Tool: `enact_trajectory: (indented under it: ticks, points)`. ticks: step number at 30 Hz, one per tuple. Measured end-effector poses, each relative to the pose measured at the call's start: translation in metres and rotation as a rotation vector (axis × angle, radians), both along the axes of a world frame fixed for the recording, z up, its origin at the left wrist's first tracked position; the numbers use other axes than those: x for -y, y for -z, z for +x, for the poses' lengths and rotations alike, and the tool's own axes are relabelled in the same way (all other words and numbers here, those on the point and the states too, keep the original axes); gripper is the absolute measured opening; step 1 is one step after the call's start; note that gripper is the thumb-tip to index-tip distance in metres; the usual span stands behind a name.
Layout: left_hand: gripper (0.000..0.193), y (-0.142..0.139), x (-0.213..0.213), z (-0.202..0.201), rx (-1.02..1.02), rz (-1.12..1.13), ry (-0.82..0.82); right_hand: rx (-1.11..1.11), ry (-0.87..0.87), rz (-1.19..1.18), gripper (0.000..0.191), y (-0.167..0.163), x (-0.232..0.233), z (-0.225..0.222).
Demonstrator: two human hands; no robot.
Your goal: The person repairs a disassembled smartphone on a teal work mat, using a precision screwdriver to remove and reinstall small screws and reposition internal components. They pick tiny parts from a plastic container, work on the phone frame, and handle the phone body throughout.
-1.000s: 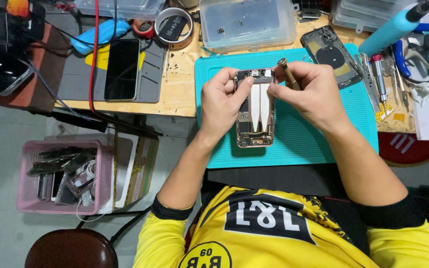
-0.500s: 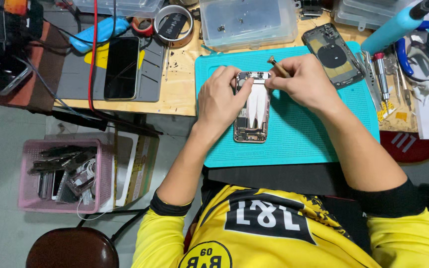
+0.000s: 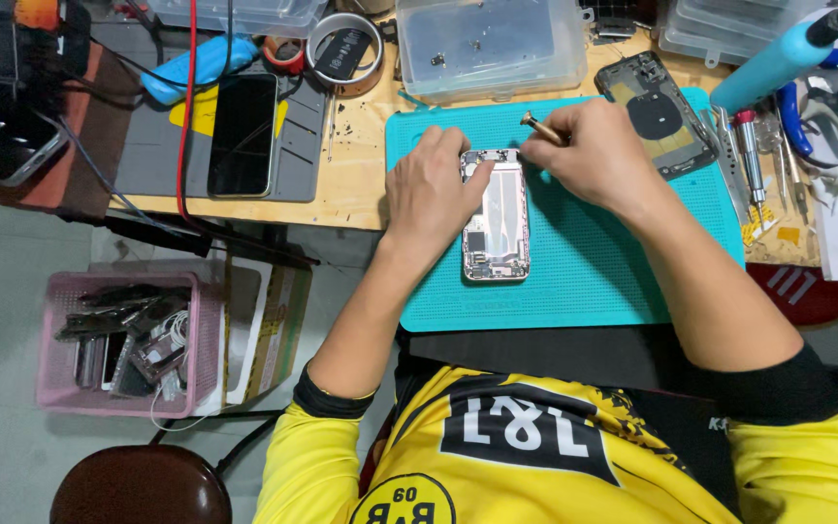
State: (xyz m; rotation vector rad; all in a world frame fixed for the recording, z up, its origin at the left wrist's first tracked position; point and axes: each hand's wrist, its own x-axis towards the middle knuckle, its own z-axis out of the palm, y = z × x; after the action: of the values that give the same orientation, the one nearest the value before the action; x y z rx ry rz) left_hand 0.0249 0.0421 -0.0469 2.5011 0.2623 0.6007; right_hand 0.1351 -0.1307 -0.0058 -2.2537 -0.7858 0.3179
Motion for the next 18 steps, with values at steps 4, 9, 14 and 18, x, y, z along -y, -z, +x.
enact_trajectory:
  ticks: [4, 9, 14, 18]
  points:
    - [0.033, -0.005, -0.004, 0.002, -0.086, -0.045, 0.023, -0.055, 0.054, 0.285, 0.035, -0.029, 0.013, 0.003]
    - [0.034, -0.008, -0.008, 0.002, -0.062, -0.066, 0.057, -0.096, 0.037, 0.644, 0.032, -0.059, 0.022, 0.02]
    - [0.031, -0.01, -0.009, 0.001, -0.037, -0.075, 0.02, -0.093, -0.186, 0.816, 0.008, -0.045, -0.001, 0.038]
    - [0.029, -0.013, -0.013, -0.004, 0.015, -0.108, -0.008, 0.14, -0.206, 0.703, 0.006, -0.029, -0.027, 0.045]
